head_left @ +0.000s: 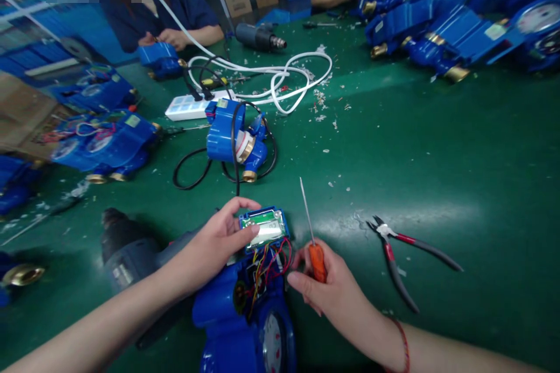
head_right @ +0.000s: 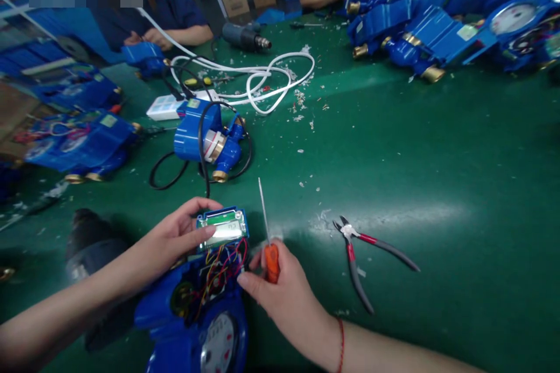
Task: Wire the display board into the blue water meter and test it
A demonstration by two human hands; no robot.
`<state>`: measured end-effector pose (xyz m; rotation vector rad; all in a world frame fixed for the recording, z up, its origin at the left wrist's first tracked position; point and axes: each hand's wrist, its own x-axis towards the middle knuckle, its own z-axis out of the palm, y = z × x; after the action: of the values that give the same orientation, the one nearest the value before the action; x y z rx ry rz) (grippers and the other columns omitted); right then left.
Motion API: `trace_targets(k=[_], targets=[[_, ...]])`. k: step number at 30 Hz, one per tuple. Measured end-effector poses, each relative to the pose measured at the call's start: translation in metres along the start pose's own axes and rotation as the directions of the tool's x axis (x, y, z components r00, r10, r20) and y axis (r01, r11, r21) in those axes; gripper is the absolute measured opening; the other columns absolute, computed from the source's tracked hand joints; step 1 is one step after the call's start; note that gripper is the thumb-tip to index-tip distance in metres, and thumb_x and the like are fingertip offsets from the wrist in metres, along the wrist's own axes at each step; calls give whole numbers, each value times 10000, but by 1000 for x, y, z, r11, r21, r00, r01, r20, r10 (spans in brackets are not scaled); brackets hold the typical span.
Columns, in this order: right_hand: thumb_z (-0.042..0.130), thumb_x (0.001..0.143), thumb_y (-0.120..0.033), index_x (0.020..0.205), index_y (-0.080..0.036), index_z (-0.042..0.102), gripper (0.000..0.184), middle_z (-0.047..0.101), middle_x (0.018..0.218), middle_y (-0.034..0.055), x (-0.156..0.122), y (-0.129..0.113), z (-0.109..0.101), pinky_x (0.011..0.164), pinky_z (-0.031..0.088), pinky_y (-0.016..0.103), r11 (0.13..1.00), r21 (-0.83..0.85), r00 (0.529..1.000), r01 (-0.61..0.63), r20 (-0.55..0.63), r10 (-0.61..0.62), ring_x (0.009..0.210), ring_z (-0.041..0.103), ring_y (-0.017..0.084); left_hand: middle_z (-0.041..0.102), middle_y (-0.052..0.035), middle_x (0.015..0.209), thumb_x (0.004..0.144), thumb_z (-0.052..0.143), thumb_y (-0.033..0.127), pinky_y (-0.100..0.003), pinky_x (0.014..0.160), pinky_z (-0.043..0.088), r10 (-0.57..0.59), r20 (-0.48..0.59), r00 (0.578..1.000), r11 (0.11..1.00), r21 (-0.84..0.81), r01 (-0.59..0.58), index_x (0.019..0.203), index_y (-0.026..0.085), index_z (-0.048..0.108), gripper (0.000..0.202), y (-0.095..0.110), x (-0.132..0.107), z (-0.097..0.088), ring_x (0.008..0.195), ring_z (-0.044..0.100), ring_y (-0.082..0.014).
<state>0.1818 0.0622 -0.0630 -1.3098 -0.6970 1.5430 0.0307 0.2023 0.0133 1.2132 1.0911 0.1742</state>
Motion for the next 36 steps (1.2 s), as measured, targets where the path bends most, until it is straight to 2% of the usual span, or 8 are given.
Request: trace_targets(k=[4, 9, 13, 17, 25, 28, 31, 36], targets=[[734, 744, -402, 784, -197, 490, 321, 475, 698, -40, -24, 10, -8, 558, 302, 255, 937, -294, 973, 191, 183, -141, 602, 377, 105, 713, -9, 806, 752, 754, 262, -226, 583, 521, -53, -84, 995, 991, -125, 43, 1096, 199, 538, 411, 0, 0, 4, 651, 675, -148], [871, 490, -508, 765, -209, 427, 601, 532, 851, -9, -31, 12, 11, 531, 286, 237, 789, -505, 900, 351, 413, -136, 652, 445, 120, 730, -45, 829, 741, 727, 110, -245, 619, 566, -75, -146, 986, 975, -218, 41, 1056, 156, 586, 349, 3, 2, 8, 665, 693, -150], [841, 620, -317, 798, -211, 458, 435, 521, 733, -43, -41, 4, 14, 516, 238, 238, 679, -617, 906, 398, 382, -184, 574, 404, 107, 731, -73, 797, 767, 611, -28, -277, 647, 588, -103, -270, 957, 947, -320, 12, 980, 120, 599, 259, 5, 0, 14, 655, 703, -159], [753, 703, -153, 782, -205, 484, 284, 508, 683, -51, -44, -9, -11, 557, 296, 239, 692, -630, 936, 353, 251, -248, 592, 446, 115, 679, -14, 756, 849, 544, -19, -258, 594, 571, -167, -442, 881, 910, -413, -35, 949, 120, 602, 181, 4, -2, 22, 617, 665, -124], [654, 738, -212, 866, -195, 517, 188, 517, 684, -32, -20, -36, -79, 592, 394, 277, 741, -617, 942, 264, -1, -336, 604, 501, 148, 593, 31, 761, 926, 553, 161, -172, 417, 430, -254, -668, 699, 801, -550, -235, 1051, 142, 566, 127, -16, -9, 63, 487, 507, -57], [613, 766, -308, 865, -194, 522, 176, 478, 637, -45, -14, -58, -102, 567, 387, 282, 727, -638, 924, 254, -62, -377, 565, 473, 144, 645, 14, 746, 938, 475, 98, -215, 498, 510, -206, -652, 730, 723, -604, -335, 1118, 186, 499, 201, -22, -13, 96, 518, 589, -90], [570, 800, -372, 814, -194, 530, 183, 492, 653, -33, -9, -88, -107, 559, 366, 277, 688, -669, 905, 282, -54, -423, 567, 444, 132, 708, -39, 1021, 909, 533, 89, -254, 741, 565, -113, -626, 771, 646, -636, -422, 1127, 221, 509, 256, -25, -21, 126, 823, 690, -116], [651, 777, -350, 779, -176, 559, 197, 512, 703, -27, 7, -120, -75, 570, 329, 255, 639, -671, 925, 375, 226, -306, 628, 425, 115, 716, -21, 1044, 815, 720, 240, -238, 760, 544, 39, -462, 886, 598, -699, -391, 1133, 249, 502, 386, -29, -34, 143, 847, 676, -121]])
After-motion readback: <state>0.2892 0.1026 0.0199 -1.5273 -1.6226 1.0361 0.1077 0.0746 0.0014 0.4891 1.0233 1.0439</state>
